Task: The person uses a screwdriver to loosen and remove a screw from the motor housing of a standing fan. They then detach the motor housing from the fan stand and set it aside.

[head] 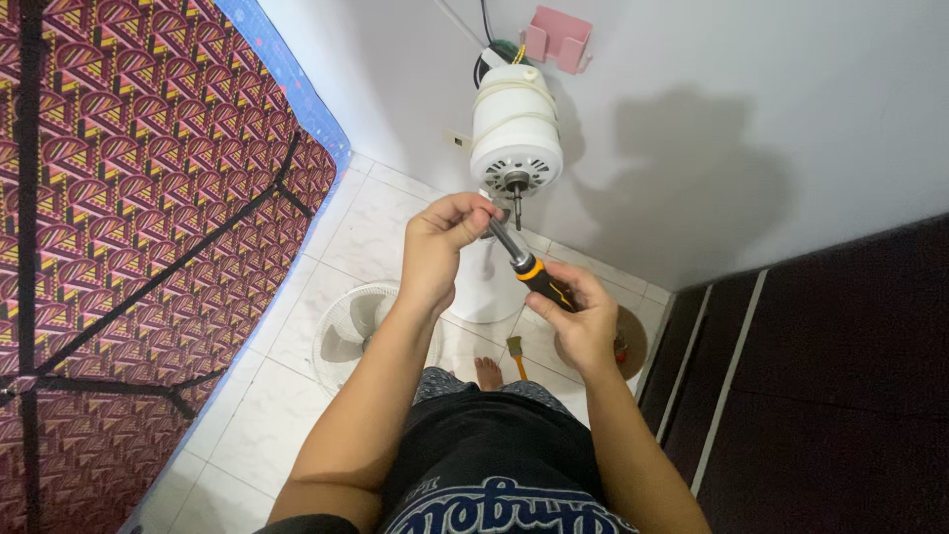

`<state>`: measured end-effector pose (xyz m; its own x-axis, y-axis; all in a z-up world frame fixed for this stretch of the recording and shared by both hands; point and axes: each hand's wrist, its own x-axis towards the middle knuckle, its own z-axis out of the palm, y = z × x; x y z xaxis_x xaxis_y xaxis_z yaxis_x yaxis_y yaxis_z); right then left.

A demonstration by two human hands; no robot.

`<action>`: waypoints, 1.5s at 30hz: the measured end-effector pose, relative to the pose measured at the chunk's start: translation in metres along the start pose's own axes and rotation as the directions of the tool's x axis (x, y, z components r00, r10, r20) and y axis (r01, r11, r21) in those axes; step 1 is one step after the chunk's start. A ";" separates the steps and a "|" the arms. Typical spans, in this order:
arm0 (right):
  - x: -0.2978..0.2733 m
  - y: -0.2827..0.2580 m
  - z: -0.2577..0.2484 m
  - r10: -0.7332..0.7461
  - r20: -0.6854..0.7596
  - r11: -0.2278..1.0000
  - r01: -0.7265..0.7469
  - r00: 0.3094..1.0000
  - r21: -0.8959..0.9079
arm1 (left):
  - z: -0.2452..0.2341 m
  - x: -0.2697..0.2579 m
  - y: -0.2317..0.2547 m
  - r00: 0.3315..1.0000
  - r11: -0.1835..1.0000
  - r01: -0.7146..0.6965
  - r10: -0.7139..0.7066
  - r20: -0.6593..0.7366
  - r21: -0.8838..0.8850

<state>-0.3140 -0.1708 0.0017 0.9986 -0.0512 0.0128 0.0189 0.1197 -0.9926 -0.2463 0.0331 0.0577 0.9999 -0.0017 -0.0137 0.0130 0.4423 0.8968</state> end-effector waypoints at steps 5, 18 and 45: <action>0.004 0.005 -0.012 0.115 0.265 0.983 -0.148 0.957 0.107 | -0.009 0.012 -0.012 0.996 0.998 0.068 -0.067 -0.066 0.000; 0.004 -0.027 -0.004 0.217 0.228 0.946 -0.262 0.949 0.190 | -0.002 0.016 -0.014 0.965 0.965 0.257 -0.253 0.076 -0.058; 0.007 -0.043 0.022 -0.435 0.059 0.775 0.407 0.898 -0.484 | 0.009 0.000 -0.031 0.976 0.977 0.172 -0.186 0.109 0.130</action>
<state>-0.3069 -0.1547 0.0471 0.8919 -0.0394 0.4505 0.3973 -0.4075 -0.8223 -0.2463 0.0116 0.0336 0.9744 -0.1822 -0.1318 0.1848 0.3151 0.9309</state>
